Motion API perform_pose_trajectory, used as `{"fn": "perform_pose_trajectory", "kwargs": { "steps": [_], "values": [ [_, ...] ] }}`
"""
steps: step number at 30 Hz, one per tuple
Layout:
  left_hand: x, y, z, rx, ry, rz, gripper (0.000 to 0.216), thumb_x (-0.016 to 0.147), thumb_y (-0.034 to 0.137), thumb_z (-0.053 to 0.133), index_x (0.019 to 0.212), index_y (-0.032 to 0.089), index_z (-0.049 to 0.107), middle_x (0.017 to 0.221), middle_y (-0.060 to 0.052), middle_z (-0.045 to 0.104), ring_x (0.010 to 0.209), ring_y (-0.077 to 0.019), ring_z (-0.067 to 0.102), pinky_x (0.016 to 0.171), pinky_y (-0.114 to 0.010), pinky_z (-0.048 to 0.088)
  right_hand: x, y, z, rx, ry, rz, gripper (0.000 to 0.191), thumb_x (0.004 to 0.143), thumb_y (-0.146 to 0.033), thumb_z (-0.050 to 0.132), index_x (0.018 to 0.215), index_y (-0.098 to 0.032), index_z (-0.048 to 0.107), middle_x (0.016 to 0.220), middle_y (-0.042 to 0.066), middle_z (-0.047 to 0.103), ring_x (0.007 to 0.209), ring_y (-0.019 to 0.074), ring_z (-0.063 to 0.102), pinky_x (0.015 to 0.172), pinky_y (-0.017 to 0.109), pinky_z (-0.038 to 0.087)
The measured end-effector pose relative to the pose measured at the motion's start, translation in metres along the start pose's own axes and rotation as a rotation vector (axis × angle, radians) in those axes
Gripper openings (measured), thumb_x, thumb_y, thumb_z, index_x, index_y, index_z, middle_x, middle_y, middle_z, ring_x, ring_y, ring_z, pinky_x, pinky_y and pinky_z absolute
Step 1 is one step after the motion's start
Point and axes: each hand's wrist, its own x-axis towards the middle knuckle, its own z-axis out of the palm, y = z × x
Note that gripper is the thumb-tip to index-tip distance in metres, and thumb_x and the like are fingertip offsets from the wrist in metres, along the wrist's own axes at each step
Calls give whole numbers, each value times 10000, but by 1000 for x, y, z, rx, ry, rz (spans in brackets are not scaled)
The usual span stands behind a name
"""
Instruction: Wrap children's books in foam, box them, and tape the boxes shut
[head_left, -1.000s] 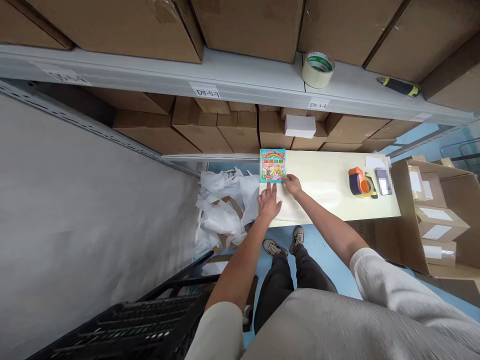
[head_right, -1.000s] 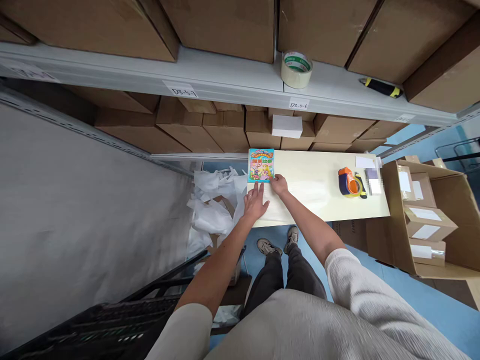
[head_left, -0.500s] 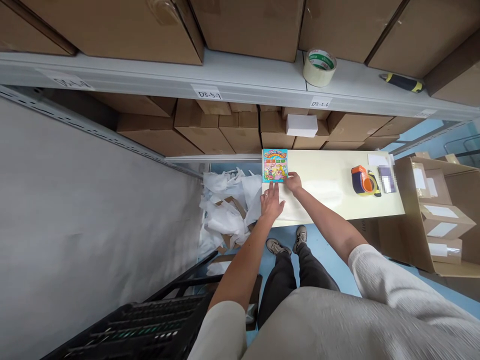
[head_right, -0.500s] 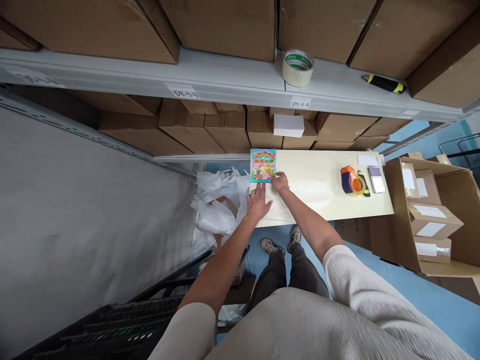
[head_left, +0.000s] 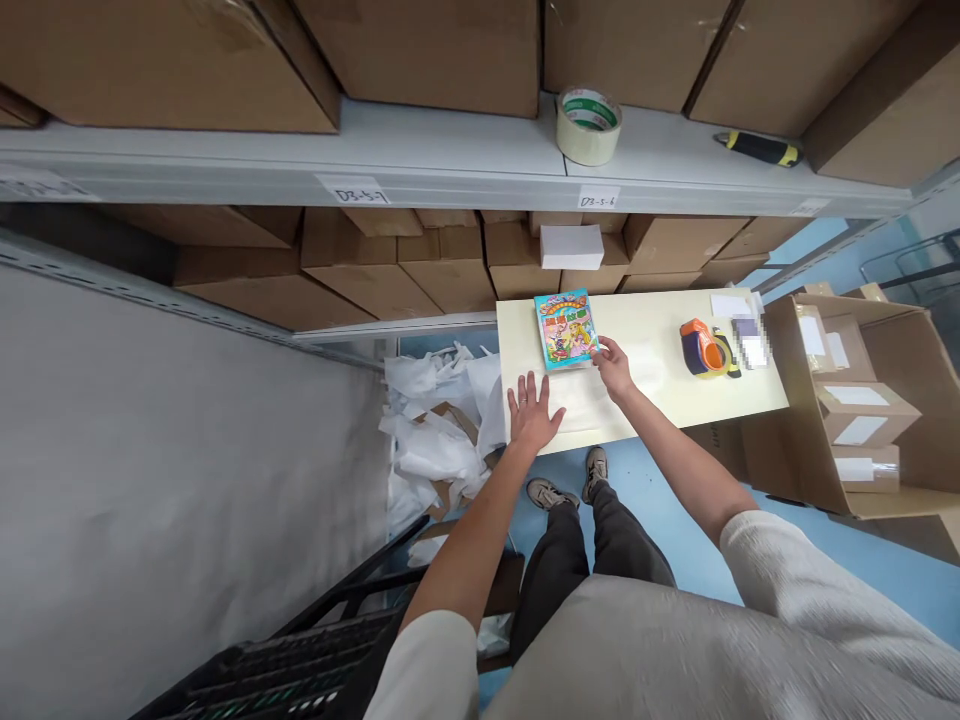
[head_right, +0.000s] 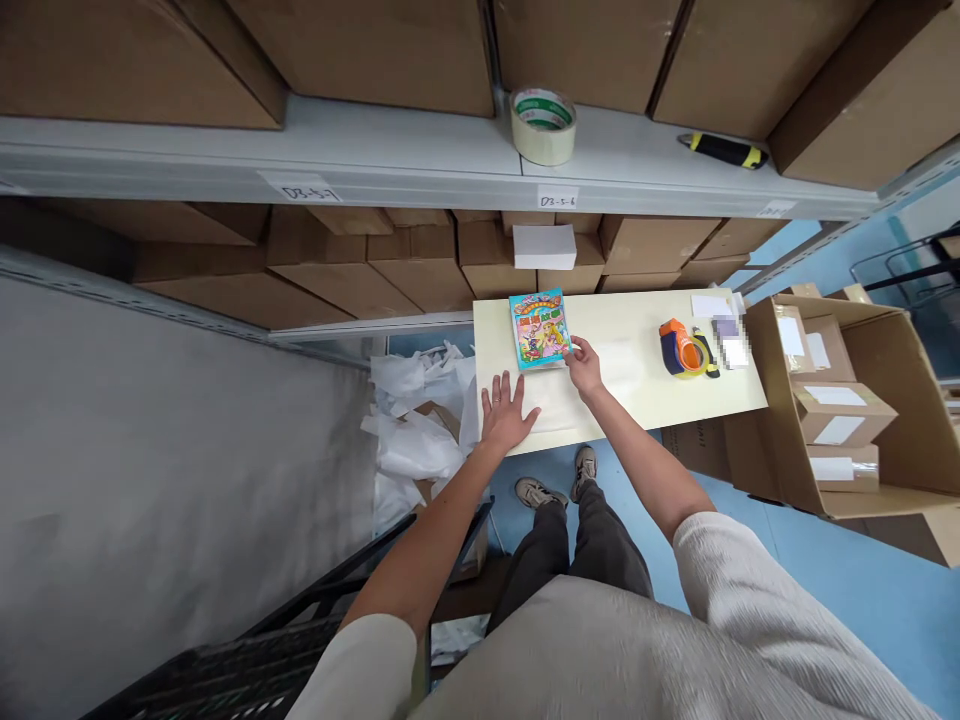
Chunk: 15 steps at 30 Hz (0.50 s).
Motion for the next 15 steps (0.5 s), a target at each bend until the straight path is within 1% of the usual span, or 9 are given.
{"fn": "perform_pose_trajectory", "kwargs": {
  "steps": [5,7,9,11,12,14,15],
  "values": [
    [6,5,-2,-2,-28,-47,921,995,592,546,1759,168,253,1852,-178,95,1715,-409,17,1354,-666,41,-25,-11,-46,81,4,-40,548,771,-490,791,1228,-220,655,880,16,726,786,174,595,744,325,483],
    [5,9,-6,7,-22,-62,911,987,571,559,1750,164,272,1848,-190,110,1712,-418,29,1344,-685,55,-33,-10,-60,92,4,-38,558,759,-495,811,1221,-225,654,879,16,733,797,183,611,757,333,496],
    [4,15,-11,17,-9,-60,877,973,521,585,1727,157,324,1838,-205,148,1700,-439,84,1330,-703,98,-39,-3,-69,97,-14,-21,564,738,-504,830,1201,-237,648,853,2,731,787,186,619,767,338,505],
    [5,23,-16,9,2,-24,783,969,417,587,1685,161,403,1805,-212,257,1660,-441,223,1314,-675,202,-46,8,-76,103,-47,5,567,725,-519,836,1182,-248,637,825,-12,726,769,186,625,771,338,511],
    [7,28,-18,-9,4,-5,722,973,348,565,1659,162,439,1764,-214,346,1616,-425,320,1294,-638,273,-49,15,-78,101,-66,20,566,725,-529,833,1175,-253,632,814,-16,725,764,188,630,768,337,512],
    [10,38,-19,-64,8,-4,634,987,229,485,1617,152,482,1621,-216,534,1480,-372,501,1225,-548,403,-54,29,-83,70,-99,60,551,733,-542,820,1160,-259,619,790,-20,722,753,192,635,741,325,508],
    [12,44,-19,-89,14,-26,607,1000,203,446,1603,142,489,1546,-214,598,1412,-351,556,1188,-516,444,-56,36,-85,33,-112,83,533,747,-542,802,1157,-259,612,772,-26,714,739,192,630,720,316,501]
  ]
}}
